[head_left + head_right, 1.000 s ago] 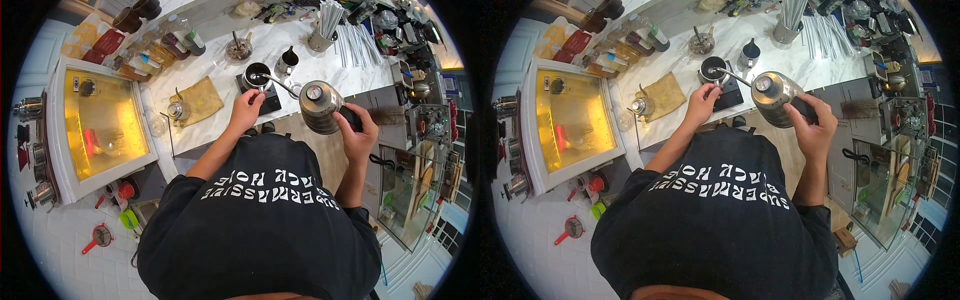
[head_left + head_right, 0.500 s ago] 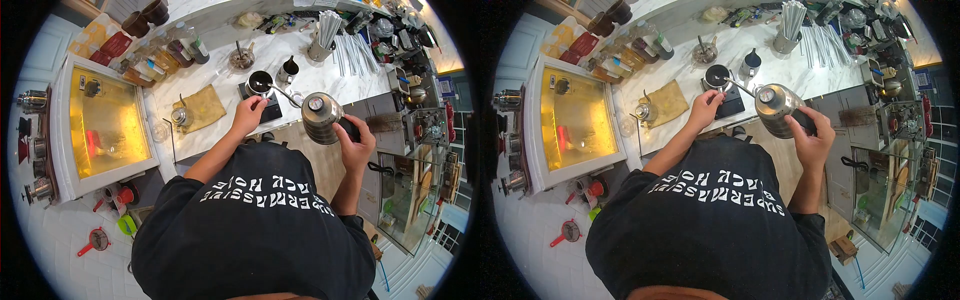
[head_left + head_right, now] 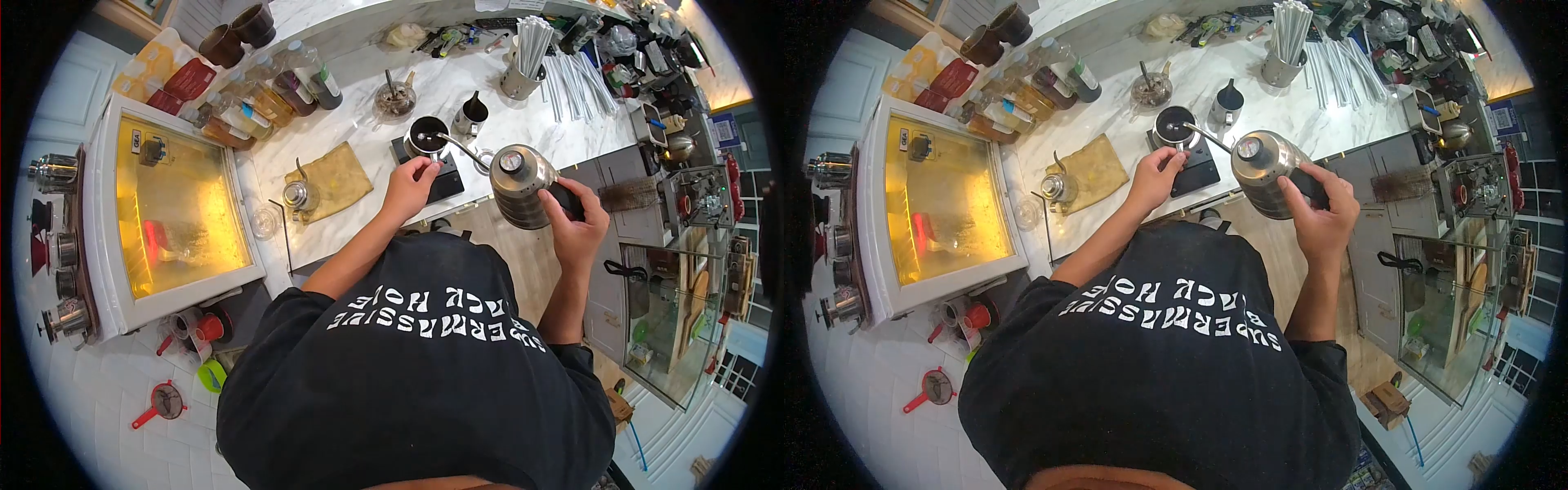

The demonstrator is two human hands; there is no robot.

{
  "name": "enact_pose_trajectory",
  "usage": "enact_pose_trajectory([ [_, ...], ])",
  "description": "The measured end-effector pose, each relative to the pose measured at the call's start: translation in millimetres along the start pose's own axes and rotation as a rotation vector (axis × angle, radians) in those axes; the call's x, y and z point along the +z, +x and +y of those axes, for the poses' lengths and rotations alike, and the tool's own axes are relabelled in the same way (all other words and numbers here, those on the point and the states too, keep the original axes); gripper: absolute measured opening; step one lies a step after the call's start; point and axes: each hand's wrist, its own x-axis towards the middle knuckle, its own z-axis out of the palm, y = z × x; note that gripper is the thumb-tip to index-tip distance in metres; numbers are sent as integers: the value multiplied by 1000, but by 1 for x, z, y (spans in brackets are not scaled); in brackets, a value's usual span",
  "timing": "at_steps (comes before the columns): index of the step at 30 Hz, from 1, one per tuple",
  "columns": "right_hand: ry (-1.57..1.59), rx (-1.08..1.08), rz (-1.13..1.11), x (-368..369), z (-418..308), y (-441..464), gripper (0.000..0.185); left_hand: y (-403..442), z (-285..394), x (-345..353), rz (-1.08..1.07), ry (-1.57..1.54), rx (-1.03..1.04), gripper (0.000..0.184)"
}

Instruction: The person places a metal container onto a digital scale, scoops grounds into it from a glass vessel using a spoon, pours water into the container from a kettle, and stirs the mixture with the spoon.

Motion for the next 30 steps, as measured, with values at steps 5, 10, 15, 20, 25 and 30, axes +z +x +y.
enact_pose_trajectory([
  [5,1,23,-4,-4,1,0,30,3,-9,6,81,-55,104,23],
  [10,7,18,-23,-6,-4,0,31,0,-4,6,87,-59,98,23],
  [15,45,31,-29,-3,-3,2,30,0,-6,8,103,-81,102,23],
  [20,70,102,-14,-8,-6,4,30,-1,-4,7,102,-62,84,24],
  [25,0,56,-15,-17,-2,1,30,-3,-1,3,27,-44,10,24],
  [30,9,67,-33,-18,-3,-5,31,-4,-1,6,88,-92,61,23],
])
